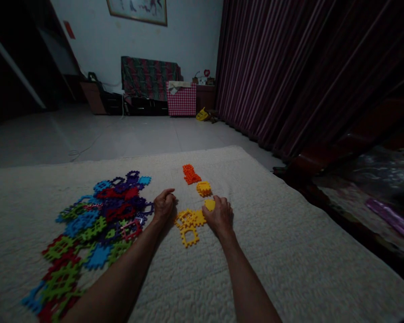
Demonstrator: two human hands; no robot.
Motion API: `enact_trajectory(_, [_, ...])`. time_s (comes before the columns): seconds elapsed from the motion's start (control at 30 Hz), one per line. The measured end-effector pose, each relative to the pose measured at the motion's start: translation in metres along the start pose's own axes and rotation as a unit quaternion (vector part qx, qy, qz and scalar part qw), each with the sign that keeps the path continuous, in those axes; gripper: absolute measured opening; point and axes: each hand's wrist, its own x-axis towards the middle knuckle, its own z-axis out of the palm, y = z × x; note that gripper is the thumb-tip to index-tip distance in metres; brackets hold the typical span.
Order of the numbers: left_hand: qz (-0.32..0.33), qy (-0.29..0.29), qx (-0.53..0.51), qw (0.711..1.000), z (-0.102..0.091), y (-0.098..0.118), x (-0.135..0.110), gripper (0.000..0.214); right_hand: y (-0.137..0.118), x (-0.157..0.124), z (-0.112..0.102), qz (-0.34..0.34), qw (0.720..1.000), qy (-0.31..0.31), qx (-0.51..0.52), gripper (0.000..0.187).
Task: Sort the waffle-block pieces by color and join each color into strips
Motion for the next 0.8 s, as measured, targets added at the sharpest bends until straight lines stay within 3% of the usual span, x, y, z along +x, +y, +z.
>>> enact_trajectory(0.2, [0.002, -0.003, -0.003, 1.0, -0.001, -0.004, 0.0, 0.038, -0.001, 0.0, 0.002, 0.011, 1.0, -0.005, 0.005, 0.059])
enact_trajectory(0.4, [0.003, -0.002, 0.006, 1.0, -0.001, -0.008, 0.003, 0.037, 0.006, 0.004, 0.014, 0.001, 1.0, 0.026, 0.011, 0.05])
enact_trajectory(0.63, [-0.007, -0.004, 0.002, 1.0, 0.0, -0.004, 0.002, 0.04, 0.014, 0.003, 0.026, -0.024, 0.991, 0.087, 0.098, 0.05])
enact_trajectory(0.8, [-0.016, -0.004, 0.001, 1.0, 0.001, -0.003, 0.002, 0.04, 0.005, 0.014, 0.025, -0.01, 0.979, 0.109, 0.174, 0.059])
